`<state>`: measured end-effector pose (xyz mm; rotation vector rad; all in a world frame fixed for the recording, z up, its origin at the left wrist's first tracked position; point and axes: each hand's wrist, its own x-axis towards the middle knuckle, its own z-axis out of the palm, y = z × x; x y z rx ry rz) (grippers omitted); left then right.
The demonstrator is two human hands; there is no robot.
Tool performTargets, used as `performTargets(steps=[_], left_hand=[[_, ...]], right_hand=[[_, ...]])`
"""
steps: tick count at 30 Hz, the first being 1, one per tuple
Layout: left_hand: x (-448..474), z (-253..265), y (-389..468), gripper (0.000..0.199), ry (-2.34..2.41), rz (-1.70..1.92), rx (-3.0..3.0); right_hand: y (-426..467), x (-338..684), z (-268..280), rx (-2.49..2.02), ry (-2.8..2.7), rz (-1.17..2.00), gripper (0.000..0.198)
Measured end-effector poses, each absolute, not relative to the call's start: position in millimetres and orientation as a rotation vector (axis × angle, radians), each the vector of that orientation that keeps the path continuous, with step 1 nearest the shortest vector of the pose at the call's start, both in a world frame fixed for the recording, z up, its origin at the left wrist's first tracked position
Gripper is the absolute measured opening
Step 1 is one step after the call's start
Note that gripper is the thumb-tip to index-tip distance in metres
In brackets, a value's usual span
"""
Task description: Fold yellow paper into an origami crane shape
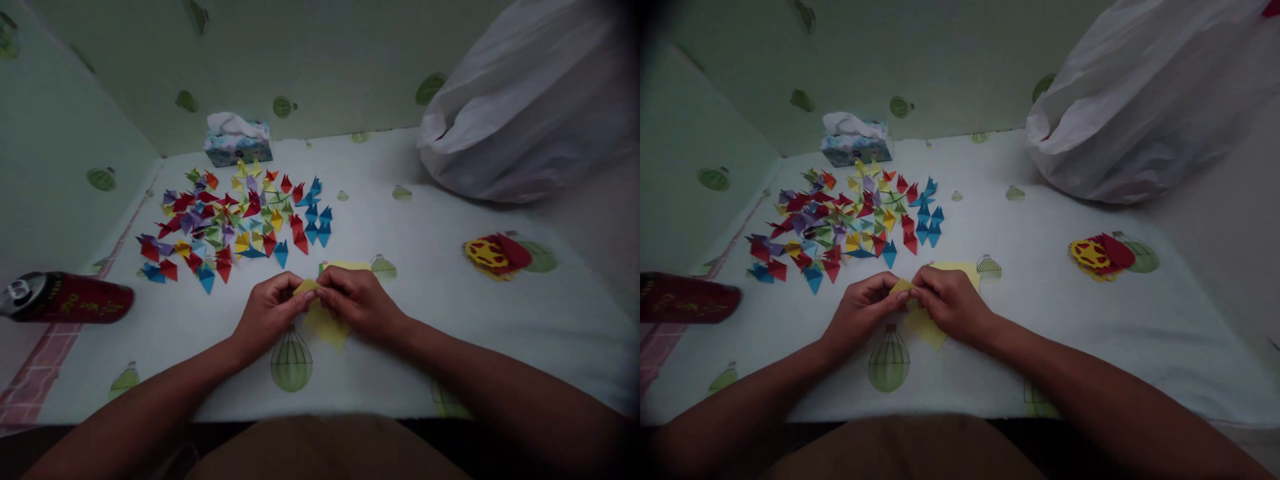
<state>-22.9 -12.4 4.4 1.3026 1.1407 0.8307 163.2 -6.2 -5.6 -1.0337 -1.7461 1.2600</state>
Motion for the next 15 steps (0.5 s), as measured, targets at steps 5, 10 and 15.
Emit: performTargets(steps=[5,10,15], left_hand=[[-22.2,5.9,-13.0,0.023,1.137,0.864,1.276],[-23.1,3.5,-12.2,0.019,1.124,0.845,1.259],[-23.5,-0.3,-12.9,0.021,1.116,0.92,1.136]], right_hand=[[-6.6,164.1,-3.1,-1.052,-1.643,1.37,0.021],[-6.3,164.1,-4.4,-1.014,-1.771,1.25,0.022],[-8.8,159.7,-9.2,-1.006,-1.537,1.523,0.023]])
